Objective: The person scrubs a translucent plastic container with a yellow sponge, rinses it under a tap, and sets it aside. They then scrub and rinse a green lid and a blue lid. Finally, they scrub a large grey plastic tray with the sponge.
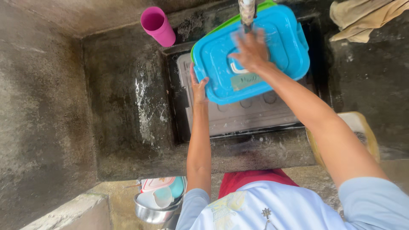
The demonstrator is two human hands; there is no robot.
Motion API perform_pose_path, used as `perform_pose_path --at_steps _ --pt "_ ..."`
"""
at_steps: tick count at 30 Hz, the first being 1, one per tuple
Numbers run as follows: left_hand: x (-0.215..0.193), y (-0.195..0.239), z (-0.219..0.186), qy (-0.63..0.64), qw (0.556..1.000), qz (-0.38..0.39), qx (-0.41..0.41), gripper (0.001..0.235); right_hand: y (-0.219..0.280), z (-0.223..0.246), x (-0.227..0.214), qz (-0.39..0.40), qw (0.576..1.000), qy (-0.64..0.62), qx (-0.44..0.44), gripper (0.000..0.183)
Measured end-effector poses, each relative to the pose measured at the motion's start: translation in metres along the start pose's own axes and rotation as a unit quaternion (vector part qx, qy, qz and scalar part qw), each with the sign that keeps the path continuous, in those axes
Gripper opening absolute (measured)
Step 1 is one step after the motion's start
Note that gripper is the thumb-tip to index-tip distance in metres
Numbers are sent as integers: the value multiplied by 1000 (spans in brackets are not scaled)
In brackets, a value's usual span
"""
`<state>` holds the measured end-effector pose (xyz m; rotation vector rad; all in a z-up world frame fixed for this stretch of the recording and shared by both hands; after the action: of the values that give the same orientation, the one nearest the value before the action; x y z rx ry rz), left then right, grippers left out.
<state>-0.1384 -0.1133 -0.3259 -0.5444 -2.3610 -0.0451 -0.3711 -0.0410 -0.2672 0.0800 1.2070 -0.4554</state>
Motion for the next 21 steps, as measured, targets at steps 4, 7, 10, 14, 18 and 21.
perform_pose_path --at_steps 4,7,10,14,18,21 --pt "-22 6 -28 -64 997 -52 9 98 -43 42 -6 26 999 24 -27 78" --pt "-61 13 -60 -85 993 -82 18 100 -33 -32 -67 -25 977 -46 205 66" --pt "-100 22 -61 -66 994 -88 19 98 -30 -56 -67 100 913 -362 159 75" --pt "-131 11 -26 -40 998 -43 28 87 -9 -59 -39 174 712 -673 101 50" --pt "-146 -17 11 -44 993 -100 -49 86 -4 -81 -55 69 703 -704 69 43" --pt "-120 -11 39 123 983 -133 -35 98 15 -83 -92 -3 688 -726 11 46"
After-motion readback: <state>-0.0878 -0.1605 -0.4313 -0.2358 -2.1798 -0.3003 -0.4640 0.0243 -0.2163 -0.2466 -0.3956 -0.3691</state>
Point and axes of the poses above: each hand's wrist, its own y-axis away from the middle knuckle, its own x-axis out of the palm, z = x × y, the point moved 8 cm from there along -y, towards the middle knuckle, and after that the axes turned 8 degrees about x, right-handed, at the moved point
